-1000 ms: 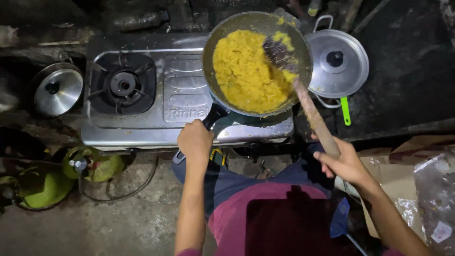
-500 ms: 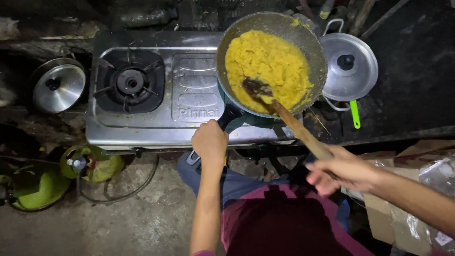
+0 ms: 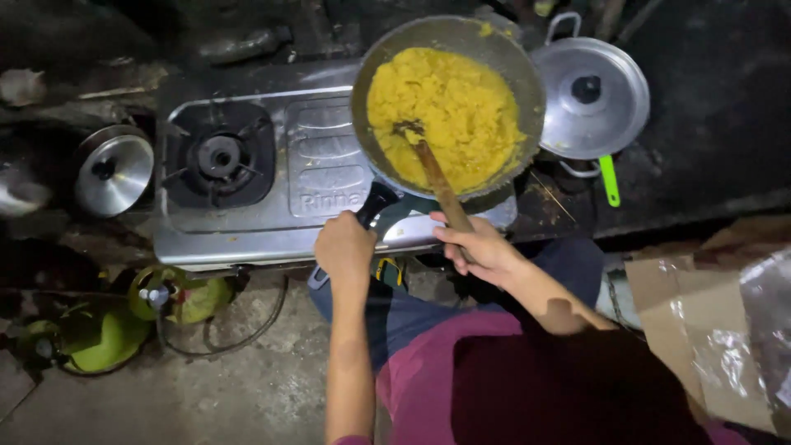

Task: Stirring a thick yellow food mixture in a pan on a gas stove using a wooden spatula.

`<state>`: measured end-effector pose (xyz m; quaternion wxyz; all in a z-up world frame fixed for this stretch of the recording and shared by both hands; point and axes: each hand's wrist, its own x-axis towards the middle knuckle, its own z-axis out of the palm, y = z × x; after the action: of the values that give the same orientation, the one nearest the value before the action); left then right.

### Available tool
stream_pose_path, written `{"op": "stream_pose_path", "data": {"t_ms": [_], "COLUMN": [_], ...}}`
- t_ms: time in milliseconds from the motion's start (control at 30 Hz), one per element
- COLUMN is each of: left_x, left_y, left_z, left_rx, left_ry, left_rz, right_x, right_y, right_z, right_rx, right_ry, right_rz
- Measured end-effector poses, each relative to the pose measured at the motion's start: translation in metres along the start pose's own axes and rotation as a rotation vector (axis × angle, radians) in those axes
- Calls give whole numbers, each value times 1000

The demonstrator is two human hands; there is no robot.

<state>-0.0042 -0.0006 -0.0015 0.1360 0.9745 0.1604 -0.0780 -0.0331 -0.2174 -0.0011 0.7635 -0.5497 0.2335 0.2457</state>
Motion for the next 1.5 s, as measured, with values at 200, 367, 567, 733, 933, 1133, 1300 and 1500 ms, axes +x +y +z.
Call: {"op": "stream_pose_path", "data": {"t_ms": [200,367,567,733,933,1133,1300,1500], "left_x": [8,4,3,6,3,-1,-2,2], "left_y": [-10,-3,-3,-5,-5,-6,-5,-3], "left_z": [21,9,10,16,14,11,6,4], "left_rx": [60,69,67,86,67,49,32,63], "left_ry": [7,13,-3,-8,7,44,46,-4], "left_rz": [4,16,4,-8,-12,7,17,4], "right_x": [-4,-12,-30,-63,-81,-59,-47,-87], "right_y": [6,21,34,-1,-78,-137,-173,-254], "right_z": [-5,-14,-50,-95,-155,-152,-164,-149], "right_rx": [55,37,-52,-301,-1486,-1940,-2345,-2898], "right_ry": [-65,-64,-46,47,407,330,499,538], "right_rz": [-31,-94,-153,-174,-217,-127,-181,-286]}}
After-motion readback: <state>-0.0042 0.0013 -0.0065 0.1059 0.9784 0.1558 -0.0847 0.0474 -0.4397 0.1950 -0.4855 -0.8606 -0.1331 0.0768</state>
